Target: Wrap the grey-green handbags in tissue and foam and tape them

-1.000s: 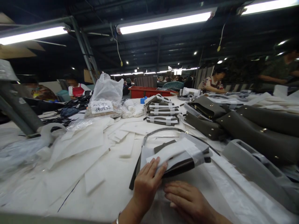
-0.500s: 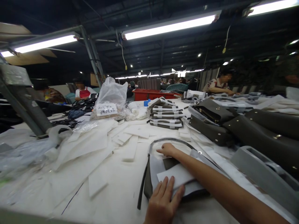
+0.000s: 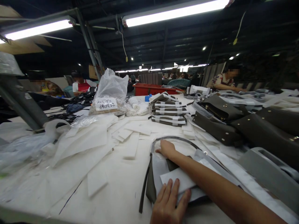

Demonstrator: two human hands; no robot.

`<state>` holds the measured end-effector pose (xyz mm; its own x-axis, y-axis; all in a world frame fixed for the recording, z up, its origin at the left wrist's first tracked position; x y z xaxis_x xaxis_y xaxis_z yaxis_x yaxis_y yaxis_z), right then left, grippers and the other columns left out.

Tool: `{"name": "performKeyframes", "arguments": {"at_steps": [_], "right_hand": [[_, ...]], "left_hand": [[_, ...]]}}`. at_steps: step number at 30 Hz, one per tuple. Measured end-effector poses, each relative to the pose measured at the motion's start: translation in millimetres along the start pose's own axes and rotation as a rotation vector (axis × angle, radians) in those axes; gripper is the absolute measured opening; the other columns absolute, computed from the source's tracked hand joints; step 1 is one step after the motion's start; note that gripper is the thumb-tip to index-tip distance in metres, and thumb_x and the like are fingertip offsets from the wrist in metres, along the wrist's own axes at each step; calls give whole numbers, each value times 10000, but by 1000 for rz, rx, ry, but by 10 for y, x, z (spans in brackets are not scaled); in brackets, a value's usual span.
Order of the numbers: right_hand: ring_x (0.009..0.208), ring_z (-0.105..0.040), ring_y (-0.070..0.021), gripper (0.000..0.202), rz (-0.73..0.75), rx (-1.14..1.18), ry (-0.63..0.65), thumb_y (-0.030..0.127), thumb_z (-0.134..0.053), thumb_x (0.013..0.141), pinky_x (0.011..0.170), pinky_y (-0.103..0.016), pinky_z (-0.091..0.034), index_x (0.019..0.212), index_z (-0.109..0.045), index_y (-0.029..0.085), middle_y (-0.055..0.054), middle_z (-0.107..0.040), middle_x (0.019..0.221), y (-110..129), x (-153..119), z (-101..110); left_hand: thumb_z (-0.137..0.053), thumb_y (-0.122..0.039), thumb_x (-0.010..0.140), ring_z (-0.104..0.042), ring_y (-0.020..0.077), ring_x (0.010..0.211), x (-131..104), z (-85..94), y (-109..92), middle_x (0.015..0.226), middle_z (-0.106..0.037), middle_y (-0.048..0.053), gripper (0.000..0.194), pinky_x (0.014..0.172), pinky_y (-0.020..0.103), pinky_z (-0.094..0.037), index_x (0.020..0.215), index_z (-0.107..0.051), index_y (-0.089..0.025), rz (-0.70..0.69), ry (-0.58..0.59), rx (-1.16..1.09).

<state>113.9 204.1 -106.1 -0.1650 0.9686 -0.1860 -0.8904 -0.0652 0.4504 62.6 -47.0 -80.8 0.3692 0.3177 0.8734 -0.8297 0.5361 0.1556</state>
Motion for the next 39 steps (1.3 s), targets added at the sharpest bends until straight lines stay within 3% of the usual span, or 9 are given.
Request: {"name": "performKeyframes", "arguments": {"at_steps": [5, 10, 15, 18, 23, 27, 30, 33, 39], "right_hand": [[976, -642, -213, 257, 18, 200, 63, 341, -620, 954, 842, -408, -558, 1131, -631, 155, -70, -643, 1142, -4, 23, -10], [762, -683, -151, 273, 99, 573, 105, 402, -642, 933, 688, -297, -567, 961, -645, 130, -48, -708, 914, -13, -165, 108], [831, -723, -199, 467, 273, 878, 68, 536, -812, 696, 755, -297, -554, 900, -654, 147, -100, -764, 892, 153, -503, 326], [889, -717, -229, 516, 360, 942, 47, 531, -823, 664, 824, -347, -545, 973, -709, 135, -110, -769, 940, 238, -722, 447], [936, -707, -249, 376, 480, 951, 15, 497, -770, 746, 936, -403, -523, 902, -778, 155, -82, -776, 938, 333, -1102, 657], [950, -715, -229, 228, 640, 811, 21, 390, -677, 875, 929, -363, -546, 936, -793, 203, -53, -779, 951, 359, -1505, 720], [956, -705, -211, 190, 765, 607, -55, 251, -650, 893, 861, -309, -565, 1027, -784, 266, -45, -762, 997, 287, -1849, 647], [967, -683, -220, 239, 829, 441, -204, 180, -611, 900, 808, -305, -571, 1028, -782, 286, -70, -724, 1048, 137, -2114, 517], [911, -699, -205, 266, 870, 479, -298, 180, -579, 939, 818, -311, -591, 1087, -754, 314, -55, -731, 1002, -139, -2276, 286]], "left_hand": [[-519, -245, 987, -712, 217, 1041, -20, 11, 6, 1146, -739, 32, 302, 842, 301, -599, 1231, -672, -336, 20, -36, 2], [-519, -259, 989, -700, 213, 1068, -22, -10, -4, 1173, -729, 35, 312, 874, 300, -585, 1260, -652, -336, -4, 6, 7], [-471, -246, 1007, -688, 209, 1094, -15, 11, 18, 1209, -713, 36, 328, 876, 306, -585, 1268, -645, -340, -8, 73, 0], [-468, -230, 1006, -678, 215, 1113, 1, 9, 16, 1234, -701, 39, 334, 886, 321, -584, 1273, -642, -331, -15, 129, -4], [-409, -178, 1017, -690, 210, 1084, 53, 38, 30, 1210, -712, 28, 360, 864, 327, -593, 1248, -658, -295, 16, 141, -19], [-389, -130, 1011, -690, 204, 1073, 71, 51, 26, 1186, -722, 36, 342, 872, 321, -587, 1190, -675, -188, 28, 121, -31], [-366, -107, 1008, -705, 196, 1010, 93, 50, 38, 1079, -750, 54, 331, 893, 320, -578, 1099, -682, -140, 74, 110, -89], [-402, -157, 1010, -711, 197, 913, 130, 28, 67, 939, -743, 63, 280, 897, 332, -578, 1048, -678, -137, 107, 190, -185], [-481, -194, 988, -669, 215, 1027, 108, 72, 96, 1097, -708, 87, 268, 994, 374, -532, 1205, -635, -157, 7, 364, -238]]}}
Point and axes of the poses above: each hand's wrist, its own x-axis towards the middle knuckle, its own z-axis out of the back of the hand, y = z × x, the point moved 6 cm from there along x, towards the middle knuckle
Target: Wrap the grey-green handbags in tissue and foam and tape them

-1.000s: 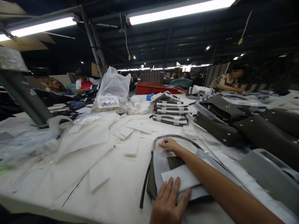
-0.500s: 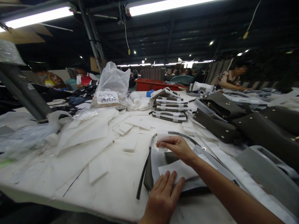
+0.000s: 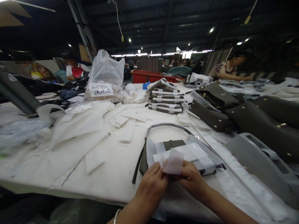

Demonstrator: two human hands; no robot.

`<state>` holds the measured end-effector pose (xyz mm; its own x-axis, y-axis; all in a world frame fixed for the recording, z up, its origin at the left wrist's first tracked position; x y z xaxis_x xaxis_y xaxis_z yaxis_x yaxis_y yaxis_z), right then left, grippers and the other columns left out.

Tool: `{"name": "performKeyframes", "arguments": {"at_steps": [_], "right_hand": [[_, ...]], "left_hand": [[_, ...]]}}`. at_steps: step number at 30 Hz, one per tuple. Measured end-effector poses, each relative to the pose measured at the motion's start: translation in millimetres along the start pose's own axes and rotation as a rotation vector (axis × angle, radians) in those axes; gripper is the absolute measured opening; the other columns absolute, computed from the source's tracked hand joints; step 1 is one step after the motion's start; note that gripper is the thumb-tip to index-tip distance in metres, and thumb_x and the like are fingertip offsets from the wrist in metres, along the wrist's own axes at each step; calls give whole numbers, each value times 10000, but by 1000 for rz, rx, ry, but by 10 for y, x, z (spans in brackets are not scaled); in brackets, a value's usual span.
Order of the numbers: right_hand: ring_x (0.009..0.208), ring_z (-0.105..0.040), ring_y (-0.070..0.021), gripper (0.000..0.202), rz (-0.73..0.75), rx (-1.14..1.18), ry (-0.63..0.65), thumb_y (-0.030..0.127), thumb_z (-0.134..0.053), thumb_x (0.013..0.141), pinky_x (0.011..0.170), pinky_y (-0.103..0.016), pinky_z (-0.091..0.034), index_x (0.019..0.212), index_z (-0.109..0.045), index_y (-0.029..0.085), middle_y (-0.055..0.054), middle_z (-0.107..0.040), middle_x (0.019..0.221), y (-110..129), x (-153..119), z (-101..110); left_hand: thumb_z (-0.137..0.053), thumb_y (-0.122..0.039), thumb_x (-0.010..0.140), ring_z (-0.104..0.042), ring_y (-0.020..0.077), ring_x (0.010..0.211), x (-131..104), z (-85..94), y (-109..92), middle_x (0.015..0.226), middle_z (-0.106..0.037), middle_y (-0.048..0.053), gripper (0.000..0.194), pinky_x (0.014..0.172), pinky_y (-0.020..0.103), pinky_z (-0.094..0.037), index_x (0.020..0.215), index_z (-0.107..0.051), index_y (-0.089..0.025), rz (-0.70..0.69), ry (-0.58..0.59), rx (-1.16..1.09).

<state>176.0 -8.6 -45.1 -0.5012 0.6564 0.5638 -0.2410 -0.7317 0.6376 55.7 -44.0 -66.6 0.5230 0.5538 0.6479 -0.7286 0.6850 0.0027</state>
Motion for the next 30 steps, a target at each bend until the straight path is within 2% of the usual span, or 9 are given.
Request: {"name": "performKeyframes", "arguments": {"at_steps": [3, 7, 12, 16, 20, 23, 25, 28, 30], "right_hand": [[992, -678, -218, 278, 107, 11, 1, 200, -538, 969, 871, -339, -581, 1150, -725, 296, -79, -716, 1034, 53, -57, 0], [1002, -663, -193, 297, 167, -10, -11, 171, -517, 981, 870, -330, -579, 1203, -688, 268, -86, -692, 1048, 103, -125, 22], [1047, -651, -185, 313, 278, -124, 17, 137, -562, 966, 889, -326, -578, 1243, -658, 245, -75, -705, 1055, 109, -235, -28], [1120, -636, -198, 316, 355, -243, 54, 120, -570, 958, 957, -358, -565, 1252, -646, 210, -82, -723, 1080, 136, -300, -59], [1154, -636, -196, 403, 341, -209, 149, 62, -478, 958, 1015, -375, -538, 1321, -592, 194, -105, -713, 1166, 213, -360, 35], [1188, -625, -199, 469, 203, -231, 66, 40, -415, 945, 1030, -366, -531, 1336, -592, 228, -98, -684, 1246, 222, -326, 211], [1210, -612, -215, 441, 113, -293, 18, 86, -455, 956, 1076, -409, -494, 1347, -589, 242, -95, -664, 1283, 188, -272, 262], [1244, -586, -265, 456, 109, -404, 113, 267, -610, 944, 1125, -508, -424, 1393, -547, 230, -112, -637, 1327, 108, -191, 138], [1226, -600, -272, 507, 174, -455, 148, 316, -650, 928, 1104, -518, -445, 1411, -526, 226, -110, -662, 1292, 64, -163, 49]], "left_hand": [[-457, -195, 998, -641, 233, 1117, -96, 21, 17, 1154, -698, 111, 286, 1008, 410, -521, 1218, -634, -150, 10, -32, 63], [-440, -207, 1009, -632, 224, 1158, -228, 25, 27, 1202, -693, 117, 286, 984, 368, -535, 1208, -633, -137, 30, -116, 43], [-494, -230, 983, -648, 215, 1125, -332, 40, 121, 1174, -689, 143, 249, 954, 345, -560, 1179, -610, -129, 211, -211, -65], [-498, -184, 977, -592, 224, 1231, -321, 37, 110, 1305, -631, 151, 340, 980, 355, -548, 1309, -562, -151, 183, -185, -45], [-529, -161, 958, -553, 233, 1284, -292, 7, 85, 1313, -645, 118, 399, 1033, 387, -521, 1355, -545, -132, 102, -117, -36], [-542, -166, 947, -560, 235, 1279, -287, -9, 94, 1312, -647, 118, 416, 1023, 394, -534, 1361, -544, -130, 113, -110, -46], [-531, -153, 945, -575, 234, 1261, -279, -16, 91, 1315, -644, 120, 419, 1016, 399, -538, 1362, -541, -126, 114, -111, -54], [-521, -146, 946, -594, 232, 1236, -264, -4, 93, 1308, -647, 128, 400, 1008, 393, -541, 1343, -547, -105, 118, -122, -71], [-513, -151, 952, -598, 229, 1230, -259, 13, 102, 1303, -651, 126, 385, 1008, 383, -538, 1332, -551, -104, 123, -124, -91]]}}
Point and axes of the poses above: each hand's wrist, its own x-axis towards the middle knuckle, its own z-axis out of the back of the hand, y = z × x, the point moved 6 cm from there along x, towards the middle knuckle
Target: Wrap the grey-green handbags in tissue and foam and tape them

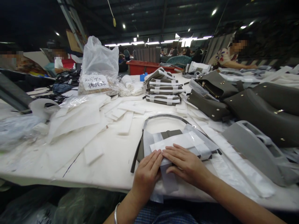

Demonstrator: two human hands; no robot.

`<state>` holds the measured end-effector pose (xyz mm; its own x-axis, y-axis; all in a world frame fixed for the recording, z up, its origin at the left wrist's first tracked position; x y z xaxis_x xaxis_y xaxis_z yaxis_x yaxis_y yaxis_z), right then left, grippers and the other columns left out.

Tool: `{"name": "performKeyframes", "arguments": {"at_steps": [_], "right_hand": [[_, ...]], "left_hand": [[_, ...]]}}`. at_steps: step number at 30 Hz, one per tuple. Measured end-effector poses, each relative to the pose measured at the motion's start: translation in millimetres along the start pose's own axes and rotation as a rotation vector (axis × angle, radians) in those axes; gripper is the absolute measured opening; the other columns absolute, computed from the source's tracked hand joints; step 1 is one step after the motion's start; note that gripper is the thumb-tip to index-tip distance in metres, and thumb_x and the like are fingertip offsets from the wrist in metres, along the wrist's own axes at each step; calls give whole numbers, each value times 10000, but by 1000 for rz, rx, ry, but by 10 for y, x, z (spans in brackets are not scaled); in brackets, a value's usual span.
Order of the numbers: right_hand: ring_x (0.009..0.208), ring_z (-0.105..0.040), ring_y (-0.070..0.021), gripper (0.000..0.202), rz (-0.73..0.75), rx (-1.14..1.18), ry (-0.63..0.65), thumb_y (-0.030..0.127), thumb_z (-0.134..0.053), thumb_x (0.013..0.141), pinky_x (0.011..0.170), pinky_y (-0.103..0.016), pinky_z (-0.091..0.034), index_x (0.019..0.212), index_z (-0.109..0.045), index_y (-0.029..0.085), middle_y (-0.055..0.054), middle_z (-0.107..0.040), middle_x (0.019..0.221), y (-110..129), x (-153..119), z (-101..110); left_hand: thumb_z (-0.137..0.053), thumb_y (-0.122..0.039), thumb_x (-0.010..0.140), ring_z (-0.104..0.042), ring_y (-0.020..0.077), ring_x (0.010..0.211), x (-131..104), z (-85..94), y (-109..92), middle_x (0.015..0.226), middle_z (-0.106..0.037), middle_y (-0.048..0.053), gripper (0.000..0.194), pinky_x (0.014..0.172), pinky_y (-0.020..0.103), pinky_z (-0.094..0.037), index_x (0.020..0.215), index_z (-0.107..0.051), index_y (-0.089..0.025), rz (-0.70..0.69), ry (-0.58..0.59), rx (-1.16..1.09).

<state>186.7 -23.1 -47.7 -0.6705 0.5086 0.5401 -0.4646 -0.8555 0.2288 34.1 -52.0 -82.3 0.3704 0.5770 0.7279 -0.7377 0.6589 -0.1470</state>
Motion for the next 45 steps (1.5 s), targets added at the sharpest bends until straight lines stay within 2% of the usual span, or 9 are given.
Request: {"name": "performKeyframes", "arguments": {"at_steps": [6, 11, 19, 24, 28, 32, 37, 40, 45], "right_hand": [[1062, -700, -223, 292, 93, -18, -80, 199, -571, 969, 959, -430, -573, 1251, -646, 227, -63, -744, 1132, -20, 60, 4], [860, -737, -202, 166, -72, 53, -49, 262, -586, 964, 831, -334, -592, 1009, -744, 242, -46, -778, 931, -103, 227, 40], [767, -725, -171, 276, -151, -14, -79, 305, -492, 1015, 721, -237, -551, 946, -734, 193, -63, -770, 884, -181, 406, 31], [680, -716, -153, 229, -208, 14, -244, 303, -522, 1006, 676, -224, -549, 947, -706, 180, -42, -765, 831, -231, 423, 130], [656, -711, -141, 165, -297, 37, -335, 291, -578, 978, 648, -212, -546, 914, -699, 200, -13, -761, 811, -298, 458, 226], [756, -732, -156, 85, -148, -64, -405, 209, -620, 952, 713, -237, -570, 991, -693, 191, -39, -774, 897, -174, 466, 354], [975, -720, -210, 214, 205, -174, -201, 119, -538, 962, 873, -376, -593, 1137, -661, 135, -90, -761, 1046, 120, 292, 181], [1015, -712, -223, 222, 213, -205, -166, 117, -537, 959, 893, -396, -594, 1143, -661, 110, -107, -752, 1089, 163, 161, 65], [998, -717, -208, 199, 216, -143, -150, 123, -544, 954, 882, -361, -594, 1109, -668, 118, -94, -757, 1077, 197, 63, 21]], "left_hand": [[-626, -368, 920, -571, 238, 1262, -5, 39, 64, 1347, -618, 131, 516, 1045, 380, -509, 1357, -498, -125, 97, 125, -122], [-531, -580, 919, -615, 259, 1204, 42, 99, 124, 1327, -628, 139, 664, 989, 402, -540, 1413, -439, -147, 245, 176, -236], [-251, -531, 1021, -666, 230, 1133, 109, 131, 196, 1351, -619, 123, 596, 887, 335, -577, 1494, -348, -181, 369, 104, -275], [-408, -465, 1006, -644, 238, 1171, 34, 98, 198, 1457, -516, 141, 630, 936, 348, -564, 1545, -218, -200, 351, 43, -222], [-530, -404, 966, -635, 253, 1186, -23, 48, 186, 1406, -570, 138, 518, 929, 348, -573, 1425, -406, -197, 292, 44, -172], [-572, -390, 942, -680, 246, 1107, -41, 66, 216, 1312, -641, 136, 442, 887, 348, -595, 1327, -480, -193, 344, 35, -190], [-596, -379, 931, -706, 203, 1041, -2, 72, 271, 1452, -514, 166, 616, 867, 305, -602, 1461, -349, -185, 425, 11, -313], [-579, -326, 947, -692, 204, 1076, 45, 68, 241, 1514, -445, 134, 513, 876, 295, -600, 1434, -447, -238, 337, 10, -236], [-555, -259, 966, -580, 245, 1257, 55, 63, 112, 1380, -600, 87, 358, 1018, 377, -539, 1315, -603, -199, 105, -5, -89]]}}
Point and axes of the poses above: each hand's wrist, its own x-axis towards the middle knuckle, its own z-axis out of the back of the hand, y = z × x, the point moved 6 cm from there along x, towards the middle knuckle
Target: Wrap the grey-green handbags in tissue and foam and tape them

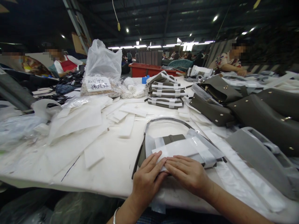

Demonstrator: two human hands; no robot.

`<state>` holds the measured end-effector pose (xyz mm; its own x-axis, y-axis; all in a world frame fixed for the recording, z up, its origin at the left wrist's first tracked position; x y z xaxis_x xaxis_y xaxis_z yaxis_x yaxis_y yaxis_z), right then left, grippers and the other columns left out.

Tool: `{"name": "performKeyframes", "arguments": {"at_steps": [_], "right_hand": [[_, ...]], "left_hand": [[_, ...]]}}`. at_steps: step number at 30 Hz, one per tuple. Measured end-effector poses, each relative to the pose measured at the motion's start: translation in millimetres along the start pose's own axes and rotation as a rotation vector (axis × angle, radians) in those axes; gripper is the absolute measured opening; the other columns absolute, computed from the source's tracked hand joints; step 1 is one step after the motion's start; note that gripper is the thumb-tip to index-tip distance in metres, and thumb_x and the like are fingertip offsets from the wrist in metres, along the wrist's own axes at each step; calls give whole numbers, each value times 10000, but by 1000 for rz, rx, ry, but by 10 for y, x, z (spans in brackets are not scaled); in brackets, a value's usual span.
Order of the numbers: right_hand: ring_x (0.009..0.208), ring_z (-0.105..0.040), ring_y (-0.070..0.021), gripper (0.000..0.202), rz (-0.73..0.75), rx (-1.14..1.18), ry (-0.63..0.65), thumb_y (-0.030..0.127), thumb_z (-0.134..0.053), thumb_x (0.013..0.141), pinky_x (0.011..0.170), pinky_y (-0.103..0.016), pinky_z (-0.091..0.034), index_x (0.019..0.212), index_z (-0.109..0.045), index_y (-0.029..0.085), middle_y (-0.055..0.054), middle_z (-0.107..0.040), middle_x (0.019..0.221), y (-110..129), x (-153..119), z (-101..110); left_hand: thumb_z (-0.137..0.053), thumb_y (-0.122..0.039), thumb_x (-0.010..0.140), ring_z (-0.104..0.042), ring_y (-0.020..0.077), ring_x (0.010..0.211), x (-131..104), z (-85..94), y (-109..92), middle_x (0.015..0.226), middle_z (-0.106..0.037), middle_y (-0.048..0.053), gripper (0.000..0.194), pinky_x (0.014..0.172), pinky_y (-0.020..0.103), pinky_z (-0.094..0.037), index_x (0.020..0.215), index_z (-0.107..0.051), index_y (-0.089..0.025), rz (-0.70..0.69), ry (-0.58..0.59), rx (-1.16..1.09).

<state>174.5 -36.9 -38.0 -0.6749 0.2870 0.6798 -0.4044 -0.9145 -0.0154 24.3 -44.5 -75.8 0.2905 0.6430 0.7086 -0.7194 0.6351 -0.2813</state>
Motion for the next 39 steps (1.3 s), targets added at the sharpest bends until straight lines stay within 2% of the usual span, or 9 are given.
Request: {"name": "performKeyframes", "arguments": {"at_steps": [5, 7, 10, 12, 18, 25, 30, 36, 39], "right_hand": [[776, -719, -165, 206, -218, 126, 93, 216, -514, 984, 867, -311, -564, 928, -710, 184, -38, -764, 834, -322, 194, -2], [887, -708, -200, 238, -373, 68, 219, 255, -492, 996, 910, -334, -533, 1009, -718, 180, -70, -762, 938, -600, 316, -121], [1129, -633, -270, 327, -534, -19, 549, 294, -493, 987, 987, -375, -467, 1216, -666, 137, -149, -691, 1213, -978, 418, -434], [1118, -638, -282, 333, -546, -23, 693, 313, -485, 985, 981, -373, -450, 1180, -691, 140, -157, -702, 1185, -1104, 454, -605], [1047, -657, -243, 331, -471, 14, 801, 289, -422, 1008, 1028, -370, -368, 1023, -737, 190, -113, -749, 1054, -1059, 525, -848], [1206, -588, -256, 312, -420, 7, 763, 238, -423, 1020, 1106, -485, -312, 998, -730, 185, -94, -745, 1077, -899, 624, -926], [1349, -458, -319, 252, -358, -17, 691, 130, -520, 935, 1114, -528, -339, 1080, -725, 156, -136, -658, 1281, -627, 458, -832], [1287, -537, -285, 360, -270, 3, 529, 78, -484, 915, 1081, -533, -428, 1223, -658, 144, -116, -645, 1309, -415, 156, -548], [1249, -572, -259, 324, -269, 41, 356, 141, -472, 970, 1075, -527, -449, 1249, -634, 153, -116, -665, 1274, -301, 49, -282]], "left_hand": [[-523, -253, 984, -606, 229, 1226, -27, -14, -66, 1284, -668, 93, 349, 1001, 355, -552, 1296, -606, -121, -91, -12, 73], [-510, -274, 992, -646, 219, 1169, -16, -7, -87, 1255, -684, 99, 346, 972, 341, -568, 1277, -617, -111, -110, -26, 99], [-517, -273, 989, -659, 226, 1149, -3, -1, -101, 1239, -692, 105, 315, 944, 340, -583, 1233, -649, -123, -118, -47, 124], [-533, -248, 981, -658, 235, 1152, -13, -2, -97, 1244, -689, 109, 284, 928, 345, -590, 1209, -669, -148, -114, -68, 124], [-574, -194, 957, -619, 249, 1211, -53, -37, -75, 1280, -670, 96, 284, 927, 353, -590, 1226, -660, -161, -151, -94, 109], [-561, -198, 965, -658, 229, 1151, -47, 10, -104, 1239, -693, 85, 273, 909, 334, -599, 1216, -660, -155, -164, -79, 112], [-537, -182, 974, -662, 235, 1143, -75, 27, -131, 1248, -688, 77, 281, 896, 355, -607, 1228, -654, -155, -156, -65, 123], [-552, -182, 969, -651, 231, 1161, -105, 16, -111, 1264, -680, 68, 302, 929, 370, -594, 1259, -633, -164, -185, -36, 100], [-572, -165, 956, -626, 225, 1201, -128, 22, -77, 1262, -682, 71, 311, 973, 380, -573, 1262, -628, -171, -197, -12, 53]]}}
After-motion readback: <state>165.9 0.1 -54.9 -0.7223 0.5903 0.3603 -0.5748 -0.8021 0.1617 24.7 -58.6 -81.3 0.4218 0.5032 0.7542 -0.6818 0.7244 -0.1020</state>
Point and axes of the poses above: each hand's wrist, its own x-axis towards the middle knuckle, its own z-axis out of the back of the hand, y = z × x, the point moved 6 cm from there along x, towards the middle knuckle
